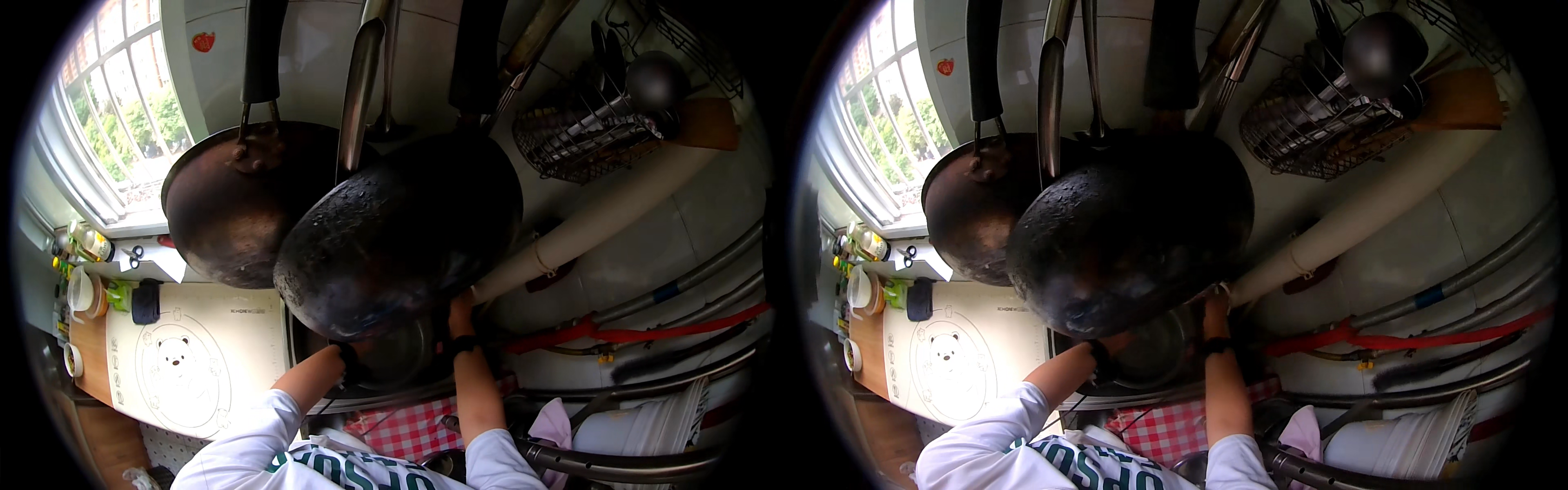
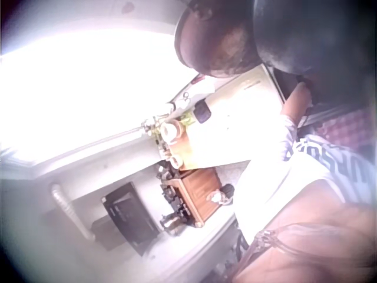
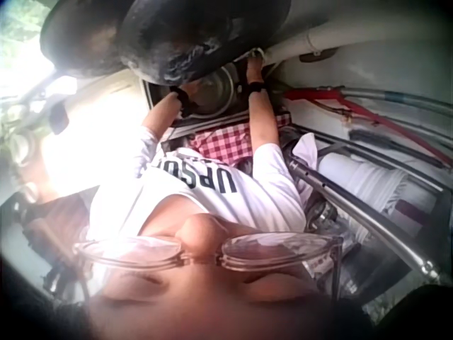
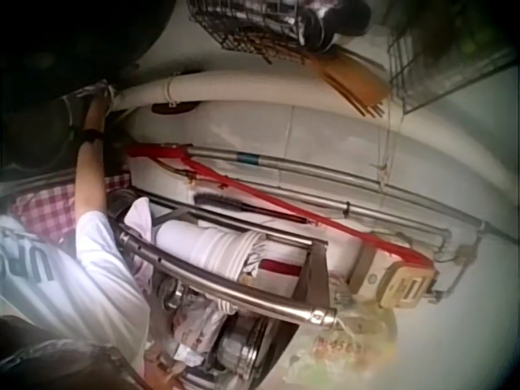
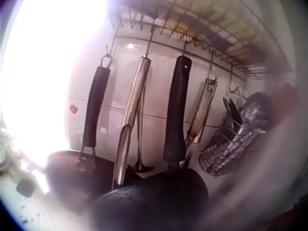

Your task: The person washes a cloth in a sink and wipes down a table and several small containers.

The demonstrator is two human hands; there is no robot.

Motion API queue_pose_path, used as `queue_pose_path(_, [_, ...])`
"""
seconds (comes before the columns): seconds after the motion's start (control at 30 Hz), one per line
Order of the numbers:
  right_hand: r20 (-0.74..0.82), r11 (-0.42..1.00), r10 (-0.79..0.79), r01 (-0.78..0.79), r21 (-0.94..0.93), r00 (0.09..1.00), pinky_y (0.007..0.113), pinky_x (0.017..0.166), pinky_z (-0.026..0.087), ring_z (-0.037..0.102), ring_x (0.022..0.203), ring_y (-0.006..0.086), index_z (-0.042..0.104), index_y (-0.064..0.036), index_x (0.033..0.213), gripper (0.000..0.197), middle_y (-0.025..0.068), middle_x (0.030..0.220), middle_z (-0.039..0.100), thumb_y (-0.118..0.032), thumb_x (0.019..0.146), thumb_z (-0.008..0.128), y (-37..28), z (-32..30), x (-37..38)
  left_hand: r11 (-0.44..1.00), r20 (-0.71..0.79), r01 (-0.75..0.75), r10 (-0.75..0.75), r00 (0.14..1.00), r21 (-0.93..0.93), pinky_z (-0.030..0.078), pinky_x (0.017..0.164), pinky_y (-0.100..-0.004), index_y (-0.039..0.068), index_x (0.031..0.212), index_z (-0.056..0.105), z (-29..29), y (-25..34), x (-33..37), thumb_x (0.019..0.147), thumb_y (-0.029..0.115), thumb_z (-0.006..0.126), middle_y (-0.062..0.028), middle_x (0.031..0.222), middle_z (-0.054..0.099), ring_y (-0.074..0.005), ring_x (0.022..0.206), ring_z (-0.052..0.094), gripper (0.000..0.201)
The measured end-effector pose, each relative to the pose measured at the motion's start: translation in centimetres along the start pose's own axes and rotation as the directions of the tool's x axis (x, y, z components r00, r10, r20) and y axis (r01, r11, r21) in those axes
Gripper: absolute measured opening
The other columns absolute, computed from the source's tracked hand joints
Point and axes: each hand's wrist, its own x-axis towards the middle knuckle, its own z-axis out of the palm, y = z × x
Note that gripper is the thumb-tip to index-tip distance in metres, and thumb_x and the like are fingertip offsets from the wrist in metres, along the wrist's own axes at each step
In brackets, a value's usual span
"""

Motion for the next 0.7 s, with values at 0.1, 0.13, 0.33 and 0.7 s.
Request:
queue_pose_path(0.1, [0.103,0.999,-0.006,0.011,-0.052,0.995,0.033,0.077,0.045,0.052,0.093,0.0225,0.045,-0.0032,0.121,0.037,0.0118,0.107,0.054,-0.005,0.085,0.05,1.2,-2.4,2.8,1.0,0.007,0.005,-0.005,1.0,0.014,0.027,0.104,-0.0504,0.013,0.138,0.03,1.1,0.4,0.3,0.093,0.033,0.04,-0.0132,0.141,0.031,-0.029,0.128,0.033,0.05])
queue_pose_path(0.13, [0.139,0.994,0.011,0.004,-0.11,0.99,0.033,0.078,0.045,0.052,0.093,0.0233,0.045,-0.0031,0.12,0.035,0.0128,0.108,0.054,-0.008,0.086,0.049,1.3,-2.9,3.4,1.0,0.01,0.009,-0.009,1.0,0.021,0.027,0.104,-0.0503,0.013,0.137,0.03,1.5,0.4,0.4,0.093,0.033,0.04,-0.0131,0.141,0.031,-0.029,0.128,0.033,0.05])
queue_pose_path(0.33, [0.185,0.923,-0.054,0.12,-0.366,0.981,0.034,0.079,0.045,0.054,0.094,0.0211,0.046,0.003,0.121,0.035,0.0136,0.112,0.055,-0.014,0.09,0.047,1.1,2.5,0.3,0.971,-0.01,0.171,-0.172,0.985,0.168,0.028,0.104,-0.0495,0.013,0.137,0.031,-2.2,-3.1,-3.9,0.092,0.034,0.041,-0.013,0.14,0.032,-0.0289,0.127,0.034,0.05])
queue_pose_path(0.7, [0.222,0.792,-0.435,0.488,-0.366,0.873,0.037,0.076,0.049,0.061,0.087,0.0278,0.054,0.0,0.108,0.031,0.0159,0.089,0.063,-0.012,0.081,0.058,4.0,2.5,-5.0,0.982,-0.062,0.085,-0.076,0.995,0.166,0.029,0.103,-0.048,0.013,0.136,0.033,-0.2,-1.4,-2.0,0.092,0.034,0.042,-0.0129,0.138,0.035,-0.0287,0.126,0.035,0.049])
